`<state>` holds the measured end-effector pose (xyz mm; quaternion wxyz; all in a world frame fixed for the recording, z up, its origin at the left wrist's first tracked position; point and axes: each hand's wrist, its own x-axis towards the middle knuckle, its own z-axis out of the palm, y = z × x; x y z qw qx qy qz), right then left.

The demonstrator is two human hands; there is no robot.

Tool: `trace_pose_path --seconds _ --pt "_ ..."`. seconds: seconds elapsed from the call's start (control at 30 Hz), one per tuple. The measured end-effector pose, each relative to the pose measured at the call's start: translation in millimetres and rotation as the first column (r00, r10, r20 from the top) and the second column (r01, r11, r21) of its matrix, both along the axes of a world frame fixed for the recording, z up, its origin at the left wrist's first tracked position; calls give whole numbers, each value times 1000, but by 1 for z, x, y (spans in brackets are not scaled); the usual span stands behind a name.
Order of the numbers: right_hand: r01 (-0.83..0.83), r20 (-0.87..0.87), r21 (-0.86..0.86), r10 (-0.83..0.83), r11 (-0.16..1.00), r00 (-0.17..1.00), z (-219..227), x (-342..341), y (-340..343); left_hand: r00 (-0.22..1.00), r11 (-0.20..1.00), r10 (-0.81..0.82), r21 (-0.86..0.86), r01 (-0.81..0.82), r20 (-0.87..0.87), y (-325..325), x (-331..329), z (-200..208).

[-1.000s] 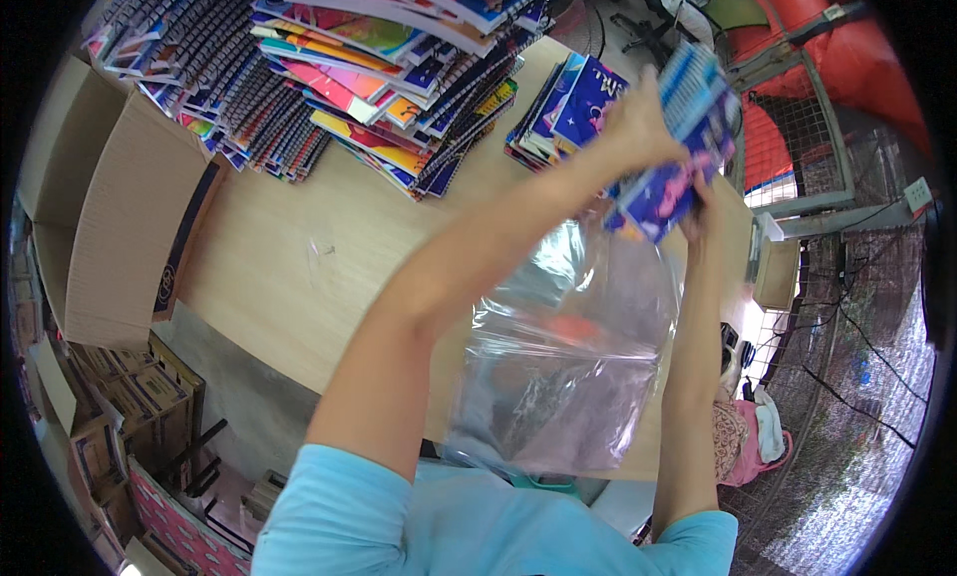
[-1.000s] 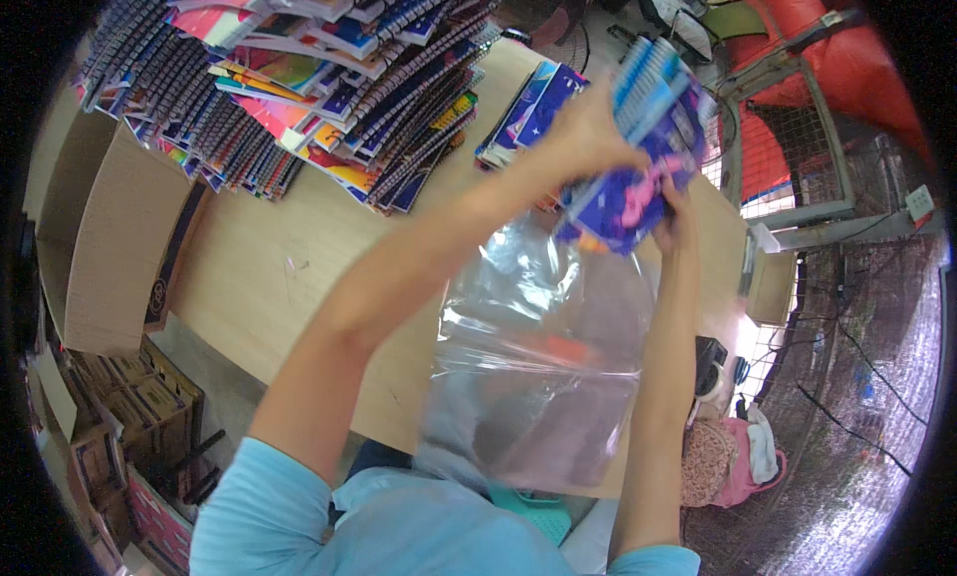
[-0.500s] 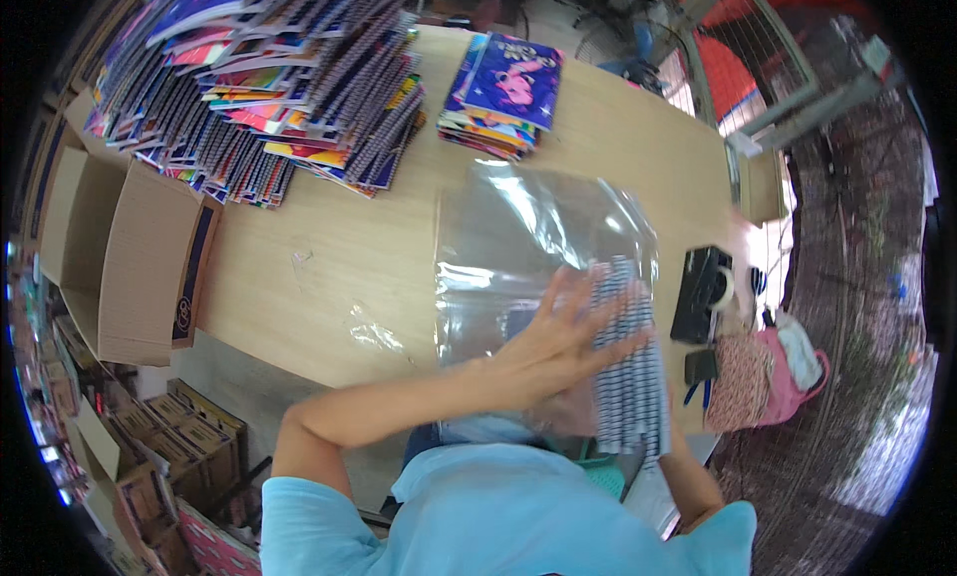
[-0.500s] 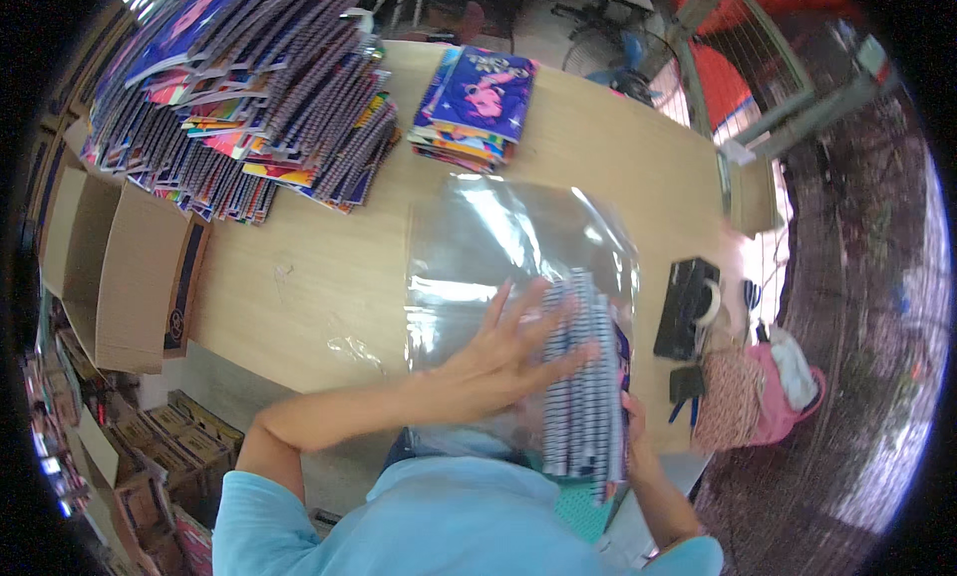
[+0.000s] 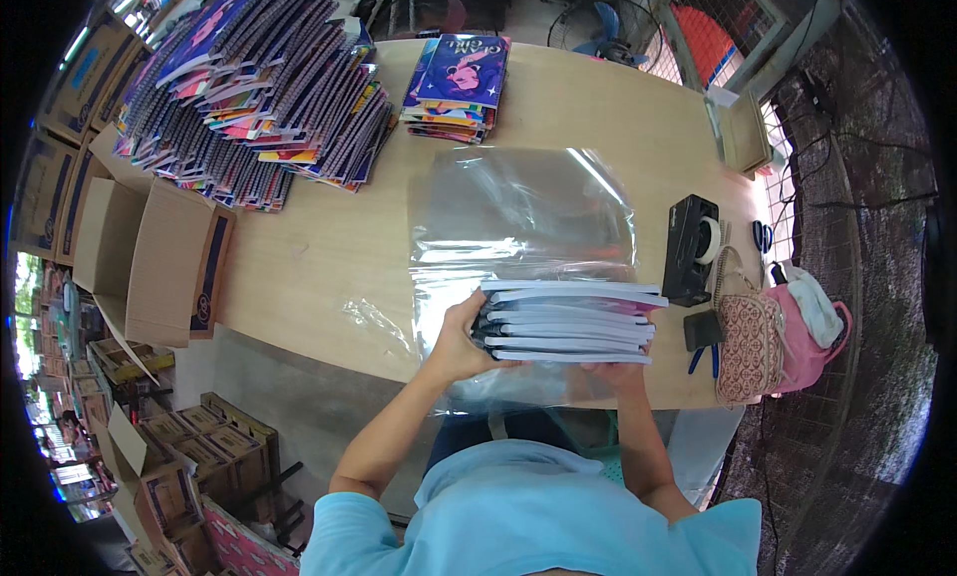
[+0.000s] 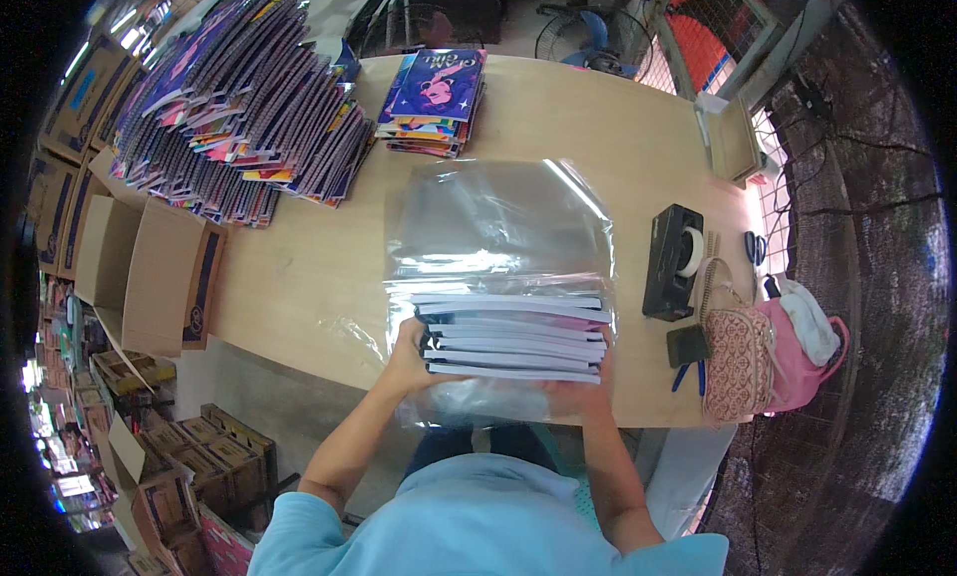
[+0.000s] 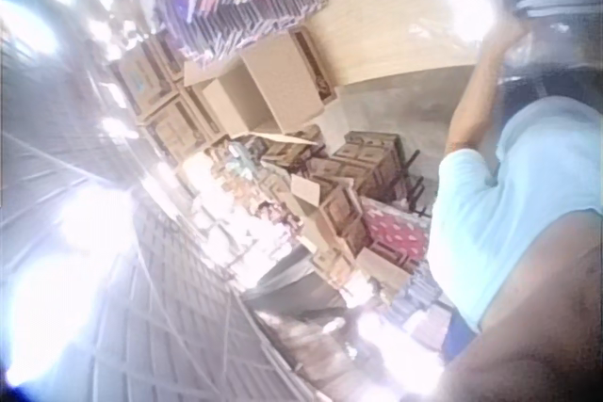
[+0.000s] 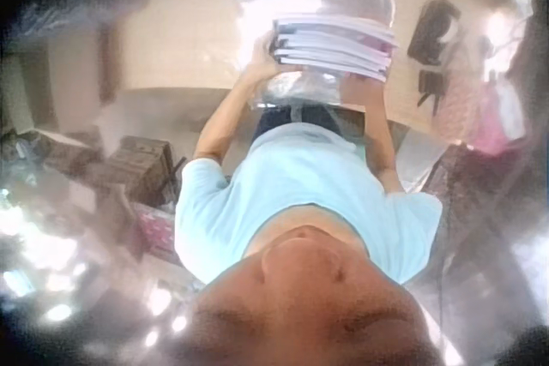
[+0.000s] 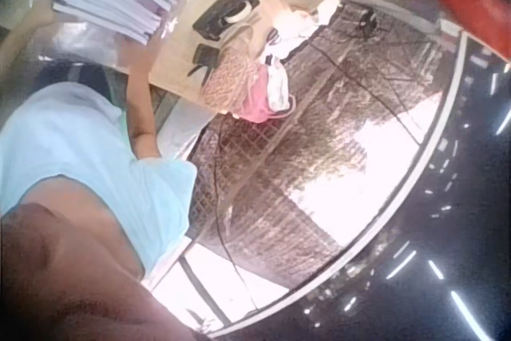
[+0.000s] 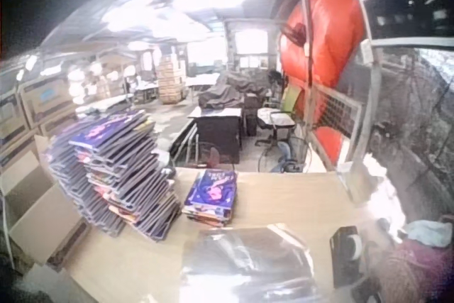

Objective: The person places stacks of spiral notebooks onto a table and then wraps them in clear plastic bags. They smooth the plastic around the notebooks and seal the bags using a tape dispenser. The person repeats this process for multiple stacks of notebooks.

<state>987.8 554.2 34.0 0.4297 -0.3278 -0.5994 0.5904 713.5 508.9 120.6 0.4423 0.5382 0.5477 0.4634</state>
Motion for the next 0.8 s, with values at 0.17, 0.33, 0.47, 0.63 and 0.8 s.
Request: trace_pose_path --seconds 0.17,0.33,0.47,0.63,0.8 --pt "65 -176 138 -40 988 984 11 -49 39 991 977 -57 213 29 124 29 -17 -39" --pt "80 -158 137 -58 987 986 -23 -66 41 946 974 77 179 -139 314 27 -3 -86" --pt "323 -219 210 -277 923 936 -34 -80 40 946 872 304 369 -323 109 40 4 -93" --pt "422 -231 44 -402 905 886 -40 -90 20 911 920 300 168 -355 283 38 13 -116" --pt "359 -406 -568 -631 740 661 -37 -99 10 902 901 346 177 -396 259 36 1 -117"
